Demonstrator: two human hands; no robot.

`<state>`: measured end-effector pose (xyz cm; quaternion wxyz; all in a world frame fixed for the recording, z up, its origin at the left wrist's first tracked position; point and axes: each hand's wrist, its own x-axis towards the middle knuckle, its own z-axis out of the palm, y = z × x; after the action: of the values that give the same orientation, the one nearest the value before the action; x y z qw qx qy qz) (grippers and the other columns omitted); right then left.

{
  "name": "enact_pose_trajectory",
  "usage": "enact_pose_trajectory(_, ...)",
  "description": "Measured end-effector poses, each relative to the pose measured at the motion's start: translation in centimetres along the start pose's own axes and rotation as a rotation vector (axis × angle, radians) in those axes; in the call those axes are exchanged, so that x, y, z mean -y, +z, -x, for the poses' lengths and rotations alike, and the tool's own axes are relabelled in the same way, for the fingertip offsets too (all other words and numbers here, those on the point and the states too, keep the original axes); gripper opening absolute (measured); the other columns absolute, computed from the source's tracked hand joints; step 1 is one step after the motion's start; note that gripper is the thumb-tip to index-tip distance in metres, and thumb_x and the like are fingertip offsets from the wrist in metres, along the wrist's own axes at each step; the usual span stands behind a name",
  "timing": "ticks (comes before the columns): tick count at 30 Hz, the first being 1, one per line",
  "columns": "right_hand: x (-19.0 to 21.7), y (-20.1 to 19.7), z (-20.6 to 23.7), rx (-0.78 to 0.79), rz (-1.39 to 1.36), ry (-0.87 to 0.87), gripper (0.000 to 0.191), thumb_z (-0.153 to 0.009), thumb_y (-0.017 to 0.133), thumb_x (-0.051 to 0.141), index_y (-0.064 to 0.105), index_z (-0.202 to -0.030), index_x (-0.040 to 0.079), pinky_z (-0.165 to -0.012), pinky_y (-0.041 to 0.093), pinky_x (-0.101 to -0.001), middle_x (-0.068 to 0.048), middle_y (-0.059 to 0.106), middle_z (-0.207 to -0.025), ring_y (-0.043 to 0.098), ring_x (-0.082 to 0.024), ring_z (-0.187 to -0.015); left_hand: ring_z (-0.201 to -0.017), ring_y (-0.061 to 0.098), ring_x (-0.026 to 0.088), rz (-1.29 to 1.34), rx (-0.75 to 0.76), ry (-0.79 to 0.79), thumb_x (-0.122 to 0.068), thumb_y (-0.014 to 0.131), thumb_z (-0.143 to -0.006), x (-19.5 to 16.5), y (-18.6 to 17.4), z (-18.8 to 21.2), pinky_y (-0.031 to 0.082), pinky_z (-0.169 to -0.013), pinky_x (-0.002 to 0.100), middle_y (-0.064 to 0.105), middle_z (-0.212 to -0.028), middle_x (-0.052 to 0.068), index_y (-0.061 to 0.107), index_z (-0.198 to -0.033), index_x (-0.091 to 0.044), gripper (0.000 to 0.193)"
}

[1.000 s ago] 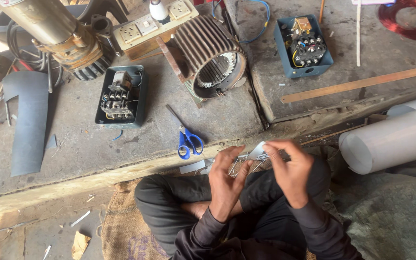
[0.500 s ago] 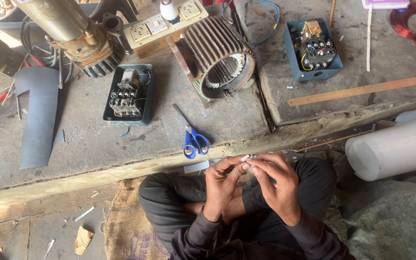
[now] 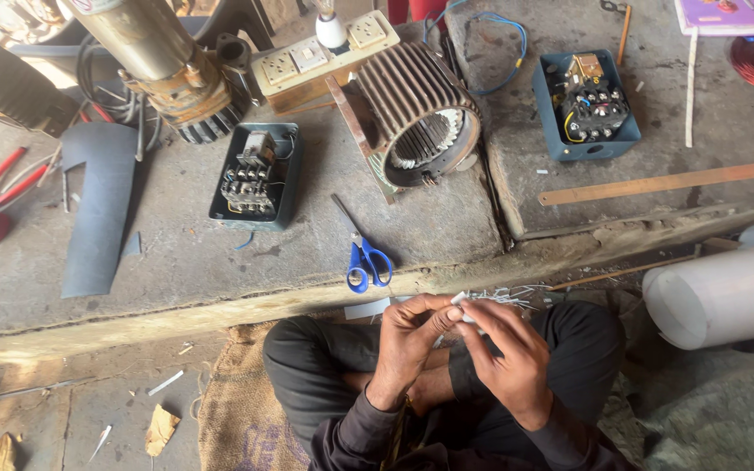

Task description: The person sits on the floor and cuts a white sheet into narrow strips with scissors along pre-marked lines, then folds and creases the strips by hand. They place the folded strips on the work surface and insert them into the slots of an electric motor stator as slot insulation liners.

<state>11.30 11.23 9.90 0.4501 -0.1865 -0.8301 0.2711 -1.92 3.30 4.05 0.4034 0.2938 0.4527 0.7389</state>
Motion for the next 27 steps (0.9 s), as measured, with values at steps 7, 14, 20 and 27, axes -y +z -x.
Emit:
enact_pose_trajectory(7,-0.8,-0.1,1.1,0.004,-0.119,0.067,0.029,-0.090,0.074,0.000,0.073,-0.118,0.004,-0.087,0.062,-0.0305,-0.012,0.076,-0.116,0.076,-0.025,-0.107,-0.089,0.073,0.016,0.159,0.078,-0.130,-0.010,0.073,-0.097,-1.3,-0.4,-0.1,0.061,-0.083,0.030,0.077,-0.100,0.012,0.072,-0.123,0.003,0.029)
enact_pose_trajectory(14,-1.7,-0.9,1.1,0.138,-0.125,-0.055,0.039,-0.094,0.073,0.025,0.069,-0.128,0.006,-0.094,0.060,-0.0355,-0.014,0.070,-0.128,0.072,-0.028,-0.117,-0.097,0.071,0.014,0.127,0.153,-0.088,-0.011,0.075,-0.097,-2.1,-0.7,-0.3,0.061,-0.084,0.030,0.074,-0.108,0.008,0.073,-0.119,0.002,0.026)
enact_pose_trajectory(20,-2.3,-1.4,1.0,0.247,-0.005,-0.135,0.064,-0.097,0.053,0.061,0.067,-0.134,0.011,-0.095,0.058,-0.0396,-0.013,0.063,-0.138,0.068,-0.028,-0.119,-0.093,0.071,0.013,0.106,0.154,-0.114,-0.010,0.076,-0.095,-2.7,-1.1,-0.2,0.059,-0.083,0.028,0.075,-0.104,0.008,0.075,-0.114,0.001,0.022)
enact_pose_trajectory(27,-3.7,-1.1,1.2,0.308,-0.077,-0.206,0.070,-0.099,0.047,0.066,0.063,-0.139,0.011,-0.102,0.054,-0.0461,-0.014,0.062,-0.136,0.063,-0.031,-0.125,-0.087,0.071,0.011,0.022,0.177,-0.185,-0.013,0.077,-0.096,-3.4,-2.0,-0.2,0.057,-0.082,0.026,0.078,-0.097,0.008,0.077,-0.110,0.002,0.021)
